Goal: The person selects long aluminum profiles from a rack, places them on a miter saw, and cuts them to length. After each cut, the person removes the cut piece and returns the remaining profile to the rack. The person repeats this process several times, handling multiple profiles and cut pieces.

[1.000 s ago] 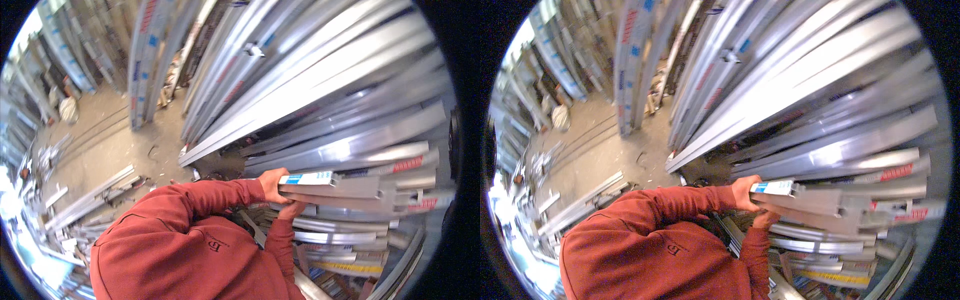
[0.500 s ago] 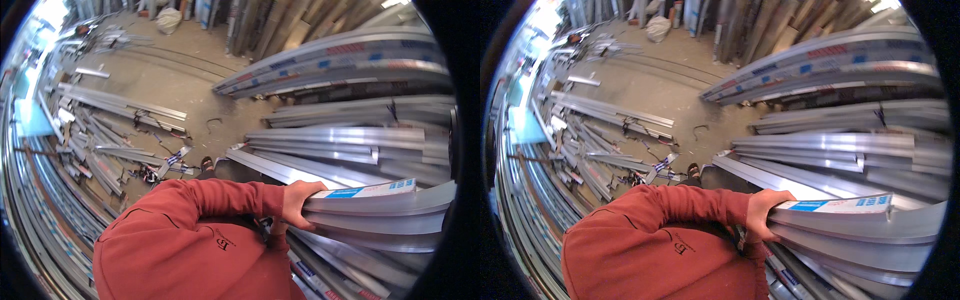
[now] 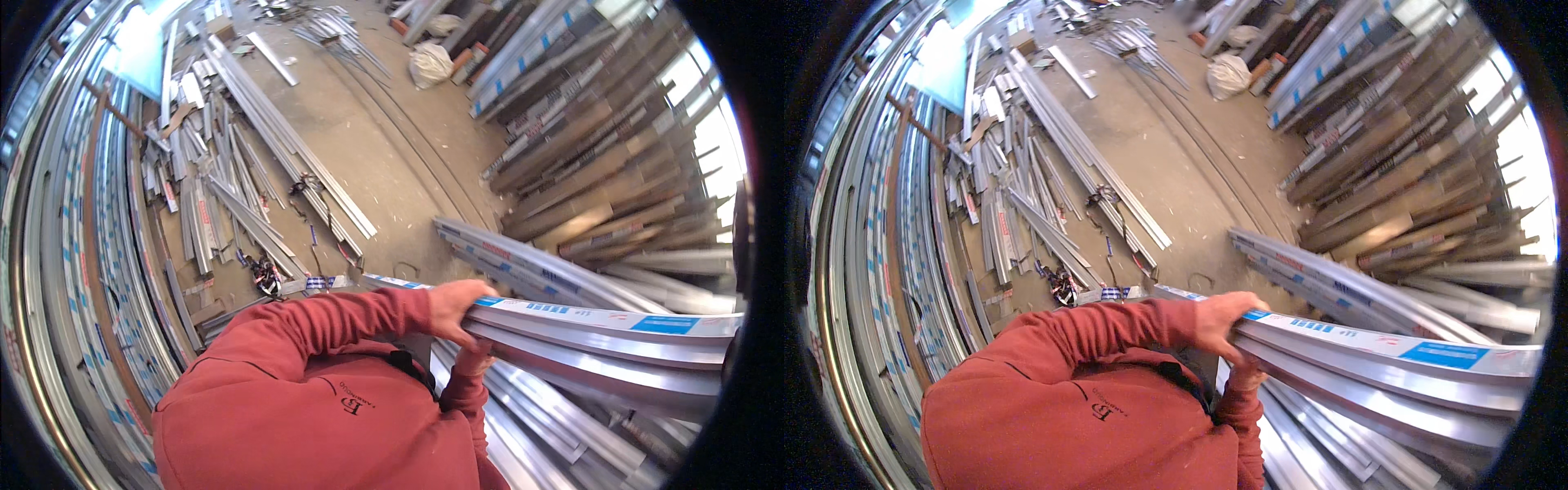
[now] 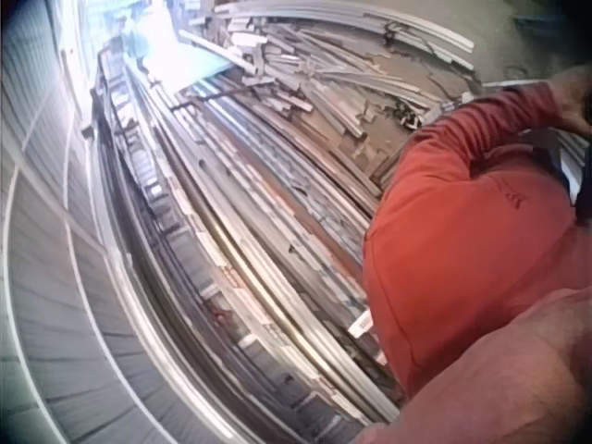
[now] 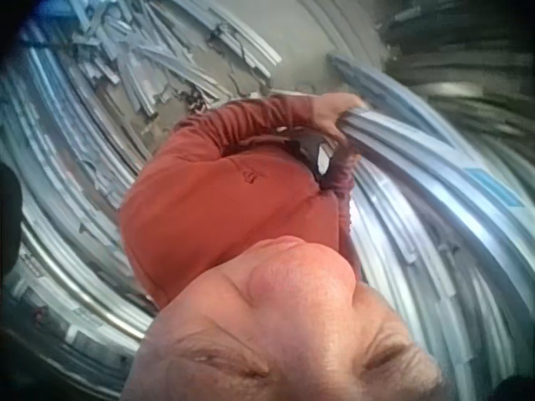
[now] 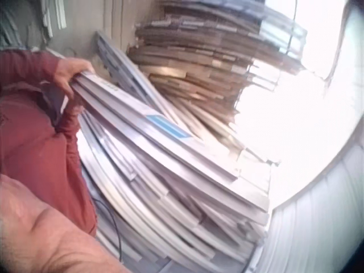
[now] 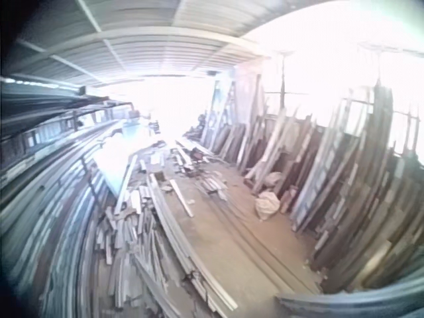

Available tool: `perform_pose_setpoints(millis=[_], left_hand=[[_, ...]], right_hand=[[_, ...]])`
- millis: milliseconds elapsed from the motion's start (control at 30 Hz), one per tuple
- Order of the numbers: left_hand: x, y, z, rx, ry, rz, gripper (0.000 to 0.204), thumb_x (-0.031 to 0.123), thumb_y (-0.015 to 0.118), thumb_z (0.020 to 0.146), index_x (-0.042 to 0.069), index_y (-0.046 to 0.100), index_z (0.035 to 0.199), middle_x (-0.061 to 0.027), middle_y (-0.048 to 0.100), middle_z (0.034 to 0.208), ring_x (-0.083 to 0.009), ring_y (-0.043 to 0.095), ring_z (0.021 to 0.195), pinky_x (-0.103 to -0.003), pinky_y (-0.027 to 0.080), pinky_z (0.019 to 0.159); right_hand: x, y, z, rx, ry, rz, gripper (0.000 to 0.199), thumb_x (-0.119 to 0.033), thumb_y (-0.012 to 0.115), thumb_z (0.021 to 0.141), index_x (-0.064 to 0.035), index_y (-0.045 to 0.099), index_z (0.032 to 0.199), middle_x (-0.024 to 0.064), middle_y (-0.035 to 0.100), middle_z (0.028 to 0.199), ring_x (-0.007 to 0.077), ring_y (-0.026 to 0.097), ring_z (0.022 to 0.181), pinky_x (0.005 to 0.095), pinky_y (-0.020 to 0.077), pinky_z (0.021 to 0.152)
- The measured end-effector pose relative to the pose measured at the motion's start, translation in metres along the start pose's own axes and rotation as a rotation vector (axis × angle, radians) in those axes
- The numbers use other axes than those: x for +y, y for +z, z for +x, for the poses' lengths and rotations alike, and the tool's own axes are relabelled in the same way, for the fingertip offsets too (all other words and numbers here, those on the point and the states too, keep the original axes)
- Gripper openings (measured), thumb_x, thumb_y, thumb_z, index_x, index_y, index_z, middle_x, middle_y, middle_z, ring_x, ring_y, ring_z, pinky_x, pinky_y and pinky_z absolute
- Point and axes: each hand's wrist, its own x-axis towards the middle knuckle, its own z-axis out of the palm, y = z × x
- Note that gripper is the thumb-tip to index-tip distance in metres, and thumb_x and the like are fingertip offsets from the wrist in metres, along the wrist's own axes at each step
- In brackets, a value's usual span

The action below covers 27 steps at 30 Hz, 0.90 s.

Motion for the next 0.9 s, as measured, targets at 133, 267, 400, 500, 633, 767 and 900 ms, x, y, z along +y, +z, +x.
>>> perform_pose_setpoints(millis=[133,267,400,500,633,767,900], left_hand=[[-0.081,-0.078,-0.029,0.172,-0.316,0.232,0.068,0.038,0.085,0.057,0.003,0.059,0.11,-0.019,0.062,0.1,-0.0366,0.06,0.098,-0.041,0.048,0.087],[-0.126,-0.144,-0.024,0.322,-0.527,0.374,0.063,0.044,0.081,0.062,0.004,0.059,0.106,-0.0194,0.065,0.096,-0.0357,0.063,0.092,-0.042,0.05,0.082],[-0.176,-0.214,-0.001,0.404,-0.668,0.385,0.067,0.05,0.08,0.062,0.005,0.058,0.107,-0.0194,0.066,0.09,-0.037,0.065,0.087,-0.043,0.051,0.078],[-0.196,-0.262,0.015,0.433,-0.932,0.445,0.072,0.054,0.078,0.063,0.004,0.057,0.111,-0.0212,0.066,0.094,-0.037,0.065,0.091,-0.043,0.05,0.08],[-0.218,-0.317,0.023,0.486,-1.107,0.444,0.075,0.059,0.075,0.062,0.002,0.057,0.107,-0.0223,0.066,0.094,-0.0386,0.064,0.09,-0.043,0.05,0.082],[-0.235,-0.375,0.038,0.551,-1.25,0.421,0.077,0.061,0.074,0.061,0.001,0.057,0.106,-0.0235,0.066,0.098,-0.038,0.065,0.093,-0.042,0.05,0.085],[-0.279,-0.44,0.044,0.523,-1.359,0.279,0.08,0.065,0.074,0.061,0.0,0.059,0.106,-0.0236,0.065,0.101,-0.0373,0.064,0.097,-0.042,0.049,0.085]], right_hand=[[-0.003,0.091,0.078,-0.234,-0.062,0.192,0.077,-0.051,0.069,0.081,-0.0052,0.041,0.136,0.0104,0.047,0.132,0.0257,0.048,0.118,0.0443,0.039,0.102],[0.043,0.162,0.159,-0.363,0.102,0.266,0.077,-0.051,0.068,0.082,-0.0064,0.039,0.137,0.0084,0.048,0.131,0.0257,0.048,0.118,0.0435,0.0396,0.101],[0.108,0.221,0.251,-0.451,0.456,0.327,0.072,-0.046,0.069,0.084,-0.007,0.04,0.137,0.0077,0.05,0.13,0.0235,0.049,0.119,0.0418,0.0401,0.101],[0.115,0.289,0.319,-0.561,0.497,0.36,0.067,-0.049,0.06,0.091,-0.0074,0.039,0.139,0.0068,0.05,0.133,0.023,0.047,0.124,0.041,0.0377,0.105],[0.136,0.362,0.419,-0.642,0.736,0.447,0.062,-0.053,0.049,0.095,-0.0107,0.042,0.139,0.0053,0.05,0.136,0.0237,0.047,0.124,0.041,0.0375,0.105],[0.164,0.439,0.479,-0.658,0.902,0.416,0.07,-0.056,0.055,0.091,-0.0085,0.04,0.14,0.0057,0.047,0.139,0.0234,0.043,0.128,0.0411,0.0346,0.107],[0.211,0.522,0.528,-0.739,1.065,0.341,0.074,-0.058,0.056,0.089,-0.0093,0.038,0.142,0.0064,0.043,0.142,0.0238,0.041,0.131,0.0421,0.0327,0.11]])
